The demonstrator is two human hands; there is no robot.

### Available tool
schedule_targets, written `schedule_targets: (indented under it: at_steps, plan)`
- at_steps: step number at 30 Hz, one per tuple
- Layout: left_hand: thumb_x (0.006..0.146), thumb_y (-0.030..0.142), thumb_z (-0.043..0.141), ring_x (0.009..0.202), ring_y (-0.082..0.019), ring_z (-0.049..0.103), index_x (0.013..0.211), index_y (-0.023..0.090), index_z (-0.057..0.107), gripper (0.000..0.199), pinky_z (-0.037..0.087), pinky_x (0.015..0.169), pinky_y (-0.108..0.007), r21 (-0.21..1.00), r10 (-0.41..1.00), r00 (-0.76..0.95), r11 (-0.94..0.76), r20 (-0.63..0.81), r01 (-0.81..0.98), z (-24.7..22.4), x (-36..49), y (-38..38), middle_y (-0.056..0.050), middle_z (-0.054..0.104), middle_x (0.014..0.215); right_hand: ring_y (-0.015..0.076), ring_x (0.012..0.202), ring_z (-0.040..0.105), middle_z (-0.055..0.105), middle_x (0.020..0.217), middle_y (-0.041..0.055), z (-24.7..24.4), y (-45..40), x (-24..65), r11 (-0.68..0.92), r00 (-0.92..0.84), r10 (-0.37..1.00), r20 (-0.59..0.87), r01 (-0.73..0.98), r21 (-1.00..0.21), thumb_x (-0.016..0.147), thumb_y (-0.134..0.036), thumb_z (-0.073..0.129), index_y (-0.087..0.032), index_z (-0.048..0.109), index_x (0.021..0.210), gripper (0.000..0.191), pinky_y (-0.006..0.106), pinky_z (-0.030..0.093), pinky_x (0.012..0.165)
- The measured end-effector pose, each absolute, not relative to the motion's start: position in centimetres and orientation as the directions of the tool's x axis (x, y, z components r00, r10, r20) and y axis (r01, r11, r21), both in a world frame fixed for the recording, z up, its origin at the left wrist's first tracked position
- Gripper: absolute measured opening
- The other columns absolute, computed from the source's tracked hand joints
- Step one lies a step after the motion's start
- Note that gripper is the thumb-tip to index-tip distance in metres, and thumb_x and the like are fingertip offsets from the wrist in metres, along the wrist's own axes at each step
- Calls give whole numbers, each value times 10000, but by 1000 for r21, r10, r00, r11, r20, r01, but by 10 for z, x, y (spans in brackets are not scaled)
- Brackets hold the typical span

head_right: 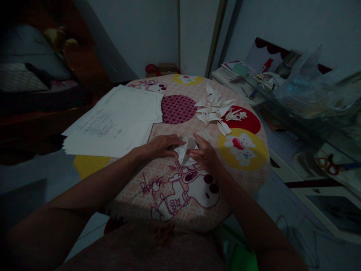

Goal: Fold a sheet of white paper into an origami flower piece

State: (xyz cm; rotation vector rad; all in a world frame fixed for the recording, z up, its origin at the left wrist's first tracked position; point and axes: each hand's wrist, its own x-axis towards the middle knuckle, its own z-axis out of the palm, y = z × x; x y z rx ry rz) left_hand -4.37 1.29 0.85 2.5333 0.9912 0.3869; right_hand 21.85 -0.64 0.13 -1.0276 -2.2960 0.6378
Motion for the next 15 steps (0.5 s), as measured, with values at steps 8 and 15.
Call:
schedule_targets:
  at_steps: [8,15]
  plan:
    - [881,531,652,870,-182,586,1322,211,583,549,421,751,-274,448,695,708,-676,124,585,9,-43,12,-72,622,1041,287,1075,571,641,1228,102,-6,-16,213,692,-579,717,387,656,-301,870,-188,577,-235,771,799,211,474,482,951]
    - [895,504,648,903,-180,590,1315,202,584,522,418,768,-257,432,695,708,-680,122,593,11,-43,10,-81,628,1054,223,808,565,647,806,76,0,-13,206,790,-741,610,280,547,-275,898,-104,472,-201,667,705,291,364,471,772]
